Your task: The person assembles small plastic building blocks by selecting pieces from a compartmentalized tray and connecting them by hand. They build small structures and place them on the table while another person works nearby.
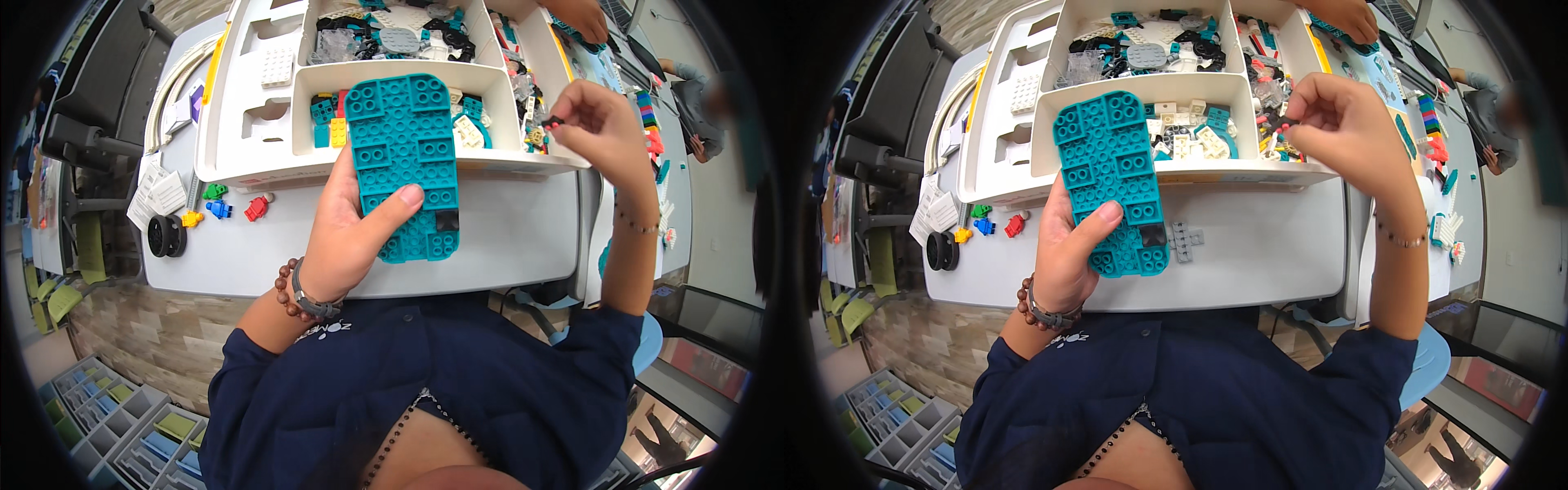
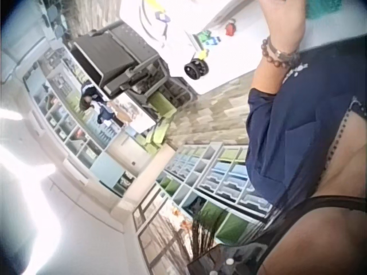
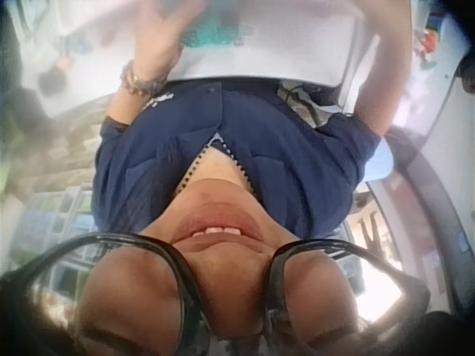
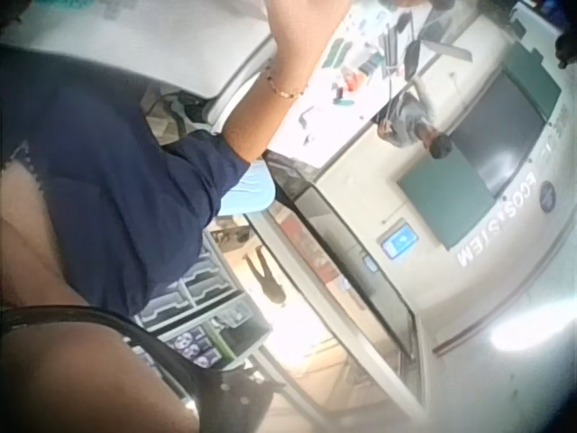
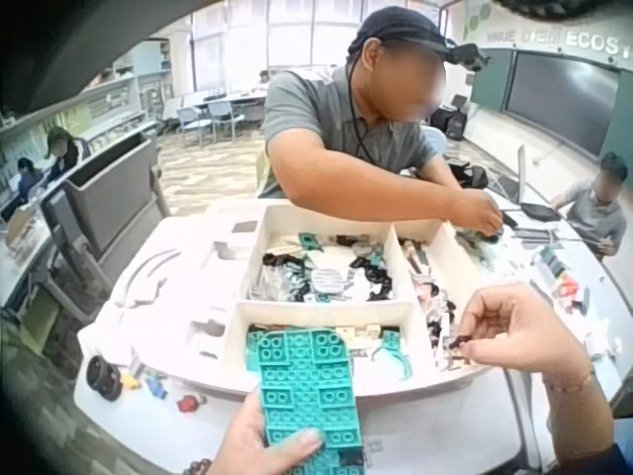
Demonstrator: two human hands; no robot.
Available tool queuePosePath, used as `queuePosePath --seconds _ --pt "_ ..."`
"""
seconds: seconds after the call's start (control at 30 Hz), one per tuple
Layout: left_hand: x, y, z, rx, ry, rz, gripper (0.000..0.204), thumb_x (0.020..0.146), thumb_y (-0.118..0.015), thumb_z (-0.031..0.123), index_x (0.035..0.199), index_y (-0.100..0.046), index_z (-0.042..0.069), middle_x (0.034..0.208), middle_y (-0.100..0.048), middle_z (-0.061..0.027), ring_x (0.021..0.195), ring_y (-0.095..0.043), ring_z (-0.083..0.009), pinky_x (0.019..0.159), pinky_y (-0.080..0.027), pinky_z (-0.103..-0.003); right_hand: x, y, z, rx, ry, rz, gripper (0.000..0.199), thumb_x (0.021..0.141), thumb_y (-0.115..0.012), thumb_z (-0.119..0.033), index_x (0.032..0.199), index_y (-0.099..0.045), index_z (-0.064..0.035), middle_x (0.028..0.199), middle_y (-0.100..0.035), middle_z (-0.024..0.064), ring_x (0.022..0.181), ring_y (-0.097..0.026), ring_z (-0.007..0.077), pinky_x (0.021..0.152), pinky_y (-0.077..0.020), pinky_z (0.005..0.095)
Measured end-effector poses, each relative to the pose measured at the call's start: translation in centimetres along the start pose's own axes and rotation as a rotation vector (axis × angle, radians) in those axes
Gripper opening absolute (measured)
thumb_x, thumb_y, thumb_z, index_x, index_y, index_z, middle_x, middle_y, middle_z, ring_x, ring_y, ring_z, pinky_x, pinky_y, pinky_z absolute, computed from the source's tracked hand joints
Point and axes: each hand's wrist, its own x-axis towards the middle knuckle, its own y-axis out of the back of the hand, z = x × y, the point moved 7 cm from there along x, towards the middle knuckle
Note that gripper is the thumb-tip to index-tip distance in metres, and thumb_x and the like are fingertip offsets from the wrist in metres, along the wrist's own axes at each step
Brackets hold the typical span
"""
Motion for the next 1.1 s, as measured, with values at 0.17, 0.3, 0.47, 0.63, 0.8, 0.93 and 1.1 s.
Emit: queuePosePath --seconds 0.17,0.3,0.47,0.63,0.8,0.93,1.1 --pt "-0.3 -0.7 -0.3 0.028 0.05 -0.066 0.056 0.08 -0.058 0.004 0.128 -0.028 0.0 0.112 -0.051 -0.0074 0.098 -0.051 -0.0108 0.084 -0.043 -0.027 -4.6 -3.5 -4.4 0.29 0.31 0.151 0.018 0.07 -0.06 0.005 0.088 -0.058 0.0046 0.084 -0.06 0.0062 0.072 -0.057 0.009 0.065 -0.0466 0.0192" --pt "-0.4 -1.2 -0.4 0.114 0.05 -0.108 0.056 0.08 -0.058 0.003 0.128 -0.029 0.0 0.112 -0.05 -0.0068 0.099 -0.05 -0.0103 0.085 -0.042 -0.026 -5.4 -4.4 -6.1 -0.029 0.717 0.266 0.022 0.065 -0.062 0.009 0.084 -0.064 -0.0012 0.087 -0.061 0.0113 0.069 -0.058 0.0135 0.063 -0.0468 0.0214" --pt "-0.5 -1.8 -0.5 0.156 0.078 -0.15 0.056 0.079 -0.058 0.002 0.127 -0.029 -0.001 0.113 -0.049 -0.0074 0.101 -0.049 -0.011 0.085 -0.042 -0.027 -5.2 -5.5 -5.4 0.045 0.697 0.312 0.024 0.062 -0.062 0.01 0.082 -0.065 -0.0033 0.077 -0.064 0.0049 0.068 -0.059 0.0153 0.062 -0.0468 0.0246" --pt "-0.5 -1.9 -0.3 0.227 0.004 -0.146 0.054 0.08 -0.057 0.002 0.126 -0.029 -0.001 0.113 -0.049 -0.008 0.101 -0.049 -0.0115 0.086 -0.042 -0.027 -5.3 -6.3 -4.5 0.083 0.696 0.316 0.022 0.063 -0.061 0.01 0.081 -0.064 -0.0015 0.078 -0.064 0.0074 0.07 -0.06 0.0171 0.064 -0.0474 0.0252" --pt "-0.3 -2.2 0.0 0.357 -0.089 -0.156 0.052 0.08 -0.056 0.003 0.124 -0.03 -0.001 0.113 -0.05 -0.0091 0.101 -0.049 -0.0114 0.086 -0.041 -0.027 -5.2 -6.7 -2.7 0.247 0.568 0.389 0.017 0.065 -0.065 0.008 0.08 -0.062 0.0001 0.081 -0.063 0.0096 0.076 -0.061 0.0152 0.067 -0.0497 0.0241" --pt "-0.3 -2.1 -0.1 0.405 -0.173 -0.104 0.044 0.079 -0.057 0.003 0.117 -0.034 -0.002 0.106 -0.054 -0.0105 0.094 -0.054 -0.0125 0.081 -0.043 -0.026 -4.7 -7.4 -1.3 0.58 0.381 0.389 0.016 0.068 -0.065 0.009 0.082 -0.062 0.0013 0.088 -0.061 0.0109 0.082 -0.061 0.0152 0.071 -0.0518 0.0246" --pt "-0.7 -2.4 0.2 0.729 -0.4 -0.123 0.041 0.077 -0.059 0.001 0.111 -0.037 -0.003 0.091 -0.061 -0.0137 0.081 -0.062 -0.0175 0.07 -0.047 -0.027 -4.7 -7.6 -1.3 0.613 0.462 0.31 0.018 0.07 -0.063 0.011 0.086 -0.06 0.0038 0.088 -0.058 0.0093 0.083 -0.06 0.015 0.071 -0.0522 0.0242"
